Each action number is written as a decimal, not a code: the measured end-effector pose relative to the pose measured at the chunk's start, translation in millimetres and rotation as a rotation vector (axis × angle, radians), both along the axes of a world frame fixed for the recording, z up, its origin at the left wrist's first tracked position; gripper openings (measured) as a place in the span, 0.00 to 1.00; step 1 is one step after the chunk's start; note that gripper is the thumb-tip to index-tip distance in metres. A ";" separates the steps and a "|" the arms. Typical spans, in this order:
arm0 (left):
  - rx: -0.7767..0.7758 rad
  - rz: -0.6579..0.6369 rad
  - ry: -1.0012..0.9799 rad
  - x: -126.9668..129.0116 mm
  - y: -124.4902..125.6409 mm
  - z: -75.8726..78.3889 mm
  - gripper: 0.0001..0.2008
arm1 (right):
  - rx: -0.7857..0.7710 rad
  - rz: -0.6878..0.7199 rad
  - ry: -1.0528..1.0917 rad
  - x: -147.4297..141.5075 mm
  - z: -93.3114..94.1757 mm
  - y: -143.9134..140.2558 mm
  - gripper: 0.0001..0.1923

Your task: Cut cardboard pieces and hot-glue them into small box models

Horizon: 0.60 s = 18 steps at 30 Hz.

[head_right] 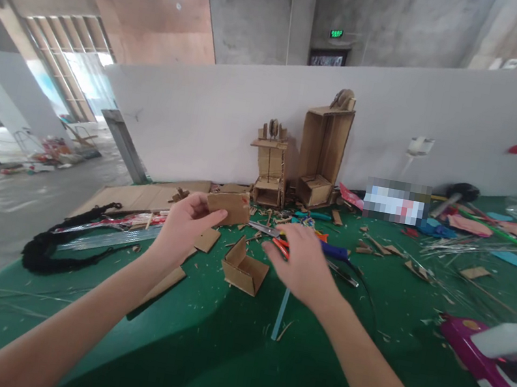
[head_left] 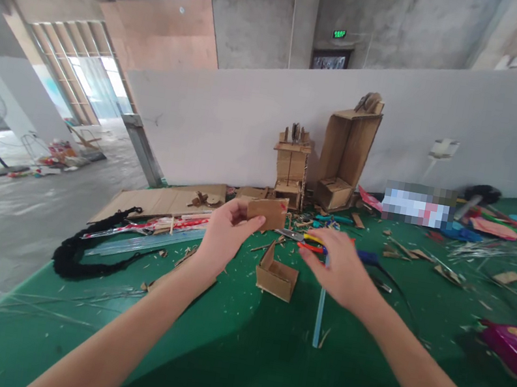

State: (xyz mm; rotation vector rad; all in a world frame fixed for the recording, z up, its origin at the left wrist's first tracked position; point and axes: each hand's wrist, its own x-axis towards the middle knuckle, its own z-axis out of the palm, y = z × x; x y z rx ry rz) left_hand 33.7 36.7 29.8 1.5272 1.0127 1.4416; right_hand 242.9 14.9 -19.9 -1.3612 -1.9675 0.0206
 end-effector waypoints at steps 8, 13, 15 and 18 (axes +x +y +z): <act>-0.126 -0.196 0.006 23.1 -26.4 -6.7 0.10 | -0.421 0.448 1.180 -41.1 -4.8 -14.8 0.15; -0.008 -0.119 0.238 31.3 -38.9 -8.6 0.16 | -0.486 0.409 1.496 -29.8 9.6 -14.2 0.13; 0.106 -0.052 0.377 26.2 -39.2 -5.9 0.24 | -0.413 0.296 1.471 -20.1 12.9 -9.4 0.14; 0.362 -0.065 0.697 5.8 -30.6 1.9 0.36 | -0.219 0.086 1.068 -2.9 12.8 -1.0 0.12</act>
